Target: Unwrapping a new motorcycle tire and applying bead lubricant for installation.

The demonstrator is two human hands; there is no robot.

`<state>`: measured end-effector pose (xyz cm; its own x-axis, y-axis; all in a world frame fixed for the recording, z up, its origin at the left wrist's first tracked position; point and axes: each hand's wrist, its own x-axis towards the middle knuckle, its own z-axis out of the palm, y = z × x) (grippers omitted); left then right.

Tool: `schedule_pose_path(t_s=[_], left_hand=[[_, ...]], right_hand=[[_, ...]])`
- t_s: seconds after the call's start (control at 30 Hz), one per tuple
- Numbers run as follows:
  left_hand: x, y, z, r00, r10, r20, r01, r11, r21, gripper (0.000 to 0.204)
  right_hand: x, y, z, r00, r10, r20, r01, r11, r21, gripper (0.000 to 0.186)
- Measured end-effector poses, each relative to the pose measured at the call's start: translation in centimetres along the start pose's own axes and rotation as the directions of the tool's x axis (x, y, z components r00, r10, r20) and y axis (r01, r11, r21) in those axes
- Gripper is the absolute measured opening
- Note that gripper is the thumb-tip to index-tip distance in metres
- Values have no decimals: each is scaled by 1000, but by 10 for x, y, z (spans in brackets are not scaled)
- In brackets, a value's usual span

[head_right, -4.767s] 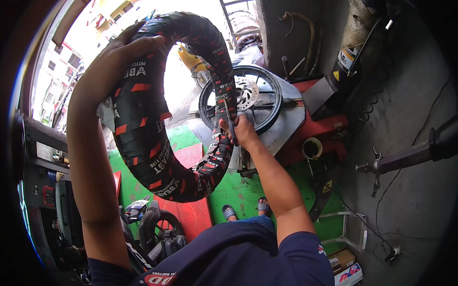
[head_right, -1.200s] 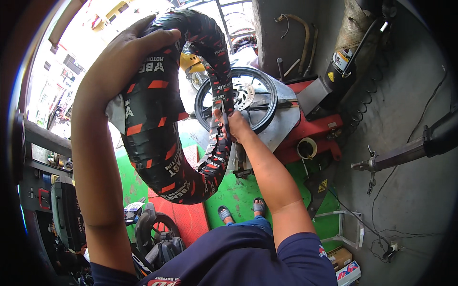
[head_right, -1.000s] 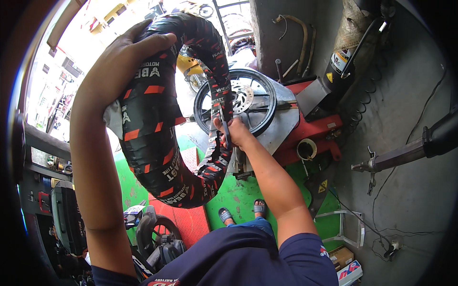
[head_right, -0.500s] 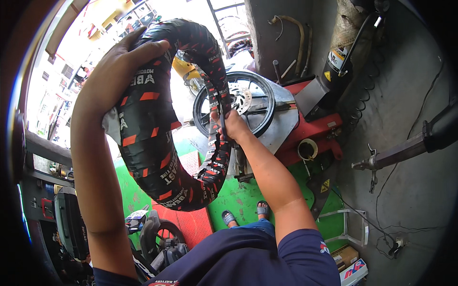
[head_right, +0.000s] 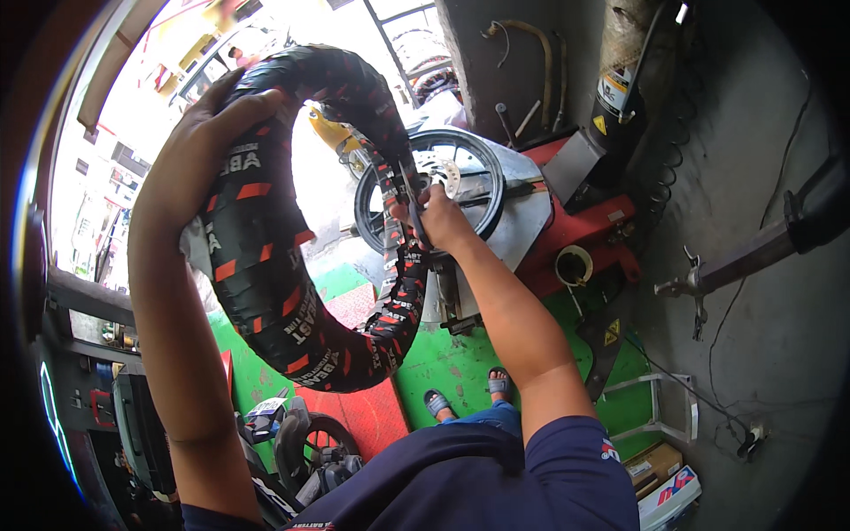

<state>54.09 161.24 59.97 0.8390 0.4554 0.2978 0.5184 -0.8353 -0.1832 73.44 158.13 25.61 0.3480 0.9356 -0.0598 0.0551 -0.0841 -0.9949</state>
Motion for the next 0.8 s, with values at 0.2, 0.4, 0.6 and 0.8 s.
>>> schedule_pose_path(t_s=[0.2,0.4,0.6,0.8], left_hand=[[3,11,-8,825,-484,292,541,529,-654,47],[-1,-17,16,861,-441,252,474,519,-711,53],[1,-19,-8,908,-391,147,408,753,-517,67],[-21,3,-9,865,-431,258,502,758,-416,64]], right_hand=[[-120,72,-80,987,-19,-159,-24,963,-269,66],[-264,178,-111,905,269,-329,-382,854,-352,60],[-327,260,-85,866,417,-276,-494,799,-344,56],[-367,282,-78,809,557,-186,-574,685,-448,58]])
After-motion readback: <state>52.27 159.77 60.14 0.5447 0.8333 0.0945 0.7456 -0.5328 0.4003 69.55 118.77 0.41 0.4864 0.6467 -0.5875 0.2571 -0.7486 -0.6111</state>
